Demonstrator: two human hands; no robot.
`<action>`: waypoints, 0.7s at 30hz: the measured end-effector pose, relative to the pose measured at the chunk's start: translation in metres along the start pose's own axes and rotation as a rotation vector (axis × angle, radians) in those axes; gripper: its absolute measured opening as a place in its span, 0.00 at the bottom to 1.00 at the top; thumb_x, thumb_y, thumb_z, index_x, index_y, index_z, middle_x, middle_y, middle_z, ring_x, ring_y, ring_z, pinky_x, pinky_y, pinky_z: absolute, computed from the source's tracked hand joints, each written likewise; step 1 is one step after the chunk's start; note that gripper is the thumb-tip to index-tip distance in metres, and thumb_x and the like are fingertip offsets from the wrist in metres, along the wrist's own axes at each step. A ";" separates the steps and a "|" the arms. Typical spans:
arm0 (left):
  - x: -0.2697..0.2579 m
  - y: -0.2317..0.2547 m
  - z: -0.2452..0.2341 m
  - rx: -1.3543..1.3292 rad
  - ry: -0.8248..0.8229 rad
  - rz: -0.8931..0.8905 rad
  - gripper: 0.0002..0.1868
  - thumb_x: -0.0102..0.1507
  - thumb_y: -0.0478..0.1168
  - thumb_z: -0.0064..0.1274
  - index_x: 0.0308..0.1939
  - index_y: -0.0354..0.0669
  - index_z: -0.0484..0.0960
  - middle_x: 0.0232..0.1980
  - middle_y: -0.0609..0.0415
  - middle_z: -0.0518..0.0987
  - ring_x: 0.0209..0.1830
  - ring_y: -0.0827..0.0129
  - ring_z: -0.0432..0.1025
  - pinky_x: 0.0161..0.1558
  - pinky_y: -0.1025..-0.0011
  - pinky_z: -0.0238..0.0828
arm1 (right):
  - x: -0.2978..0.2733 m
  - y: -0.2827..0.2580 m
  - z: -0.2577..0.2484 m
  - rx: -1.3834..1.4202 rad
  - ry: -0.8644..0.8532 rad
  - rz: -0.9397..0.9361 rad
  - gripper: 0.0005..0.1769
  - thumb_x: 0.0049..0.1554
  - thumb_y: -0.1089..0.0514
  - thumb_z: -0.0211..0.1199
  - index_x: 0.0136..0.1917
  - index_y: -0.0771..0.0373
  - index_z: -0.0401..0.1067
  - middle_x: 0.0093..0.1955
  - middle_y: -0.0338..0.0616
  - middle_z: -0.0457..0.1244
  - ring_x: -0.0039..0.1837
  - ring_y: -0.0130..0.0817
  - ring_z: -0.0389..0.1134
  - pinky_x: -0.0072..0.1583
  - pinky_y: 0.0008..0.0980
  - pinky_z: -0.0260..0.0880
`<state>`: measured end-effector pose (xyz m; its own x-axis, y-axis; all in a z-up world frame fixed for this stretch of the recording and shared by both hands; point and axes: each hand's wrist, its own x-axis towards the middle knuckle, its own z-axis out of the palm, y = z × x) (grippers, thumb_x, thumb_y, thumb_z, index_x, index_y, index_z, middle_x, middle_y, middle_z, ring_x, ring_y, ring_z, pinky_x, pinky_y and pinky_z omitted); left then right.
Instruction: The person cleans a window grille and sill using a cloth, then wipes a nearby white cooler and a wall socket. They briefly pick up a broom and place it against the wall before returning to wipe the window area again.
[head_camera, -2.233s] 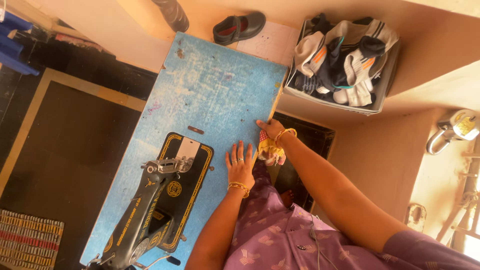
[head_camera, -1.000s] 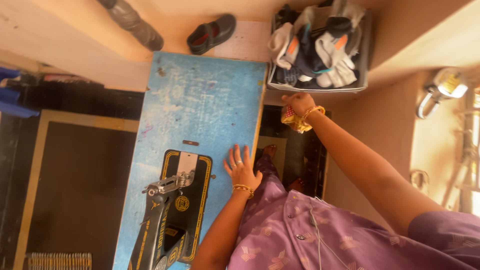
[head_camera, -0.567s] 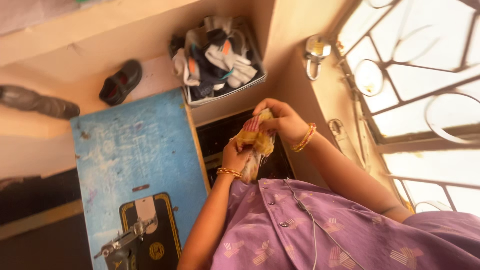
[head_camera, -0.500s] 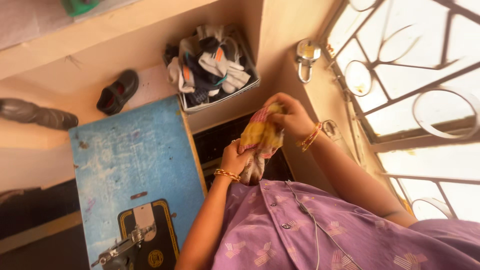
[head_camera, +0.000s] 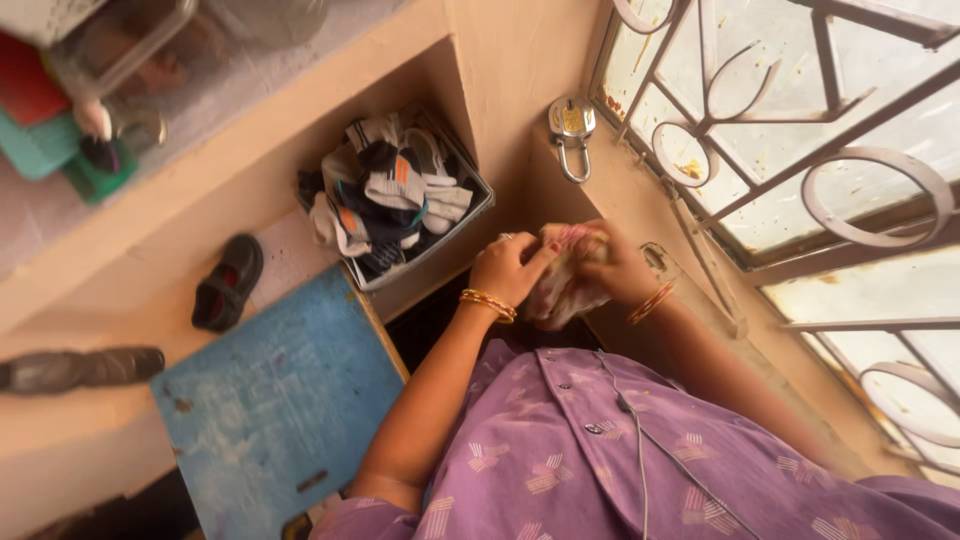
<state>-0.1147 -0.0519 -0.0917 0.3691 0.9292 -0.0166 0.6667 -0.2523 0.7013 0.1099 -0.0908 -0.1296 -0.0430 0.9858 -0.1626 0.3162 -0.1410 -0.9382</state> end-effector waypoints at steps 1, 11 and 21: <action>0.010 -0.007 -0.006 -0.087 -0.005 -0.015 0.23 0.64 0.58 0.58 0.41 0.40 0.86 0.41 0.46 0.86 0.42 0.59 0.80 0.45 0.64 0.75 | 0.012 -0.003 -0.006 0.053 0.108 0.084 0.31 0.50 0.64 0.67 0.67 0.58 0.63 0.57 0.48 0.67 0.59 0.39 0.70 0.58 0.38 0.74; 0.107 -0.088 0.034 -0.464 -0.179 0.044 0.16 0.63 0.49 0.57 0.45 0.41 0.84 0.42 0.51 0.87 0.40 0.68 0.81 0.45 0.69 0.78 | 0.201 -0.034 0.006 -0.847 0.560 -0.135 0.33 0.42 0.64 0.69 0.62 0.53 0.72 0.57 0.58 0.65 0.54 0.60 0.67 0.49 0.55 0.66; 0.198 -0.090 0.188 -0.924 -0.294 -0.517 0.20 0.66 0.51 0.56 0.36 0.35 0.82 0.34 0.51 0.85 0.32 0.68 0.77 0.38 0.69 0.74 | 0.052 0.000 -0.033 -0.446 0.368 0.279 0.20 0.55 0.67 0.55 0.58 0.60 0.79 0.49 0.53 0.71 0.51 0.47 0.71 0.56 0.43 0.71</action>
<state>0.0203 0.1035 -0.2922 0.4065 0.7326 -0.5459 0.0891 0.5629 0.8217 0.1389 -0.0368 -0.1279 0.4010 0.8957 -0.1922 0.6357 -0.4231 -0.6457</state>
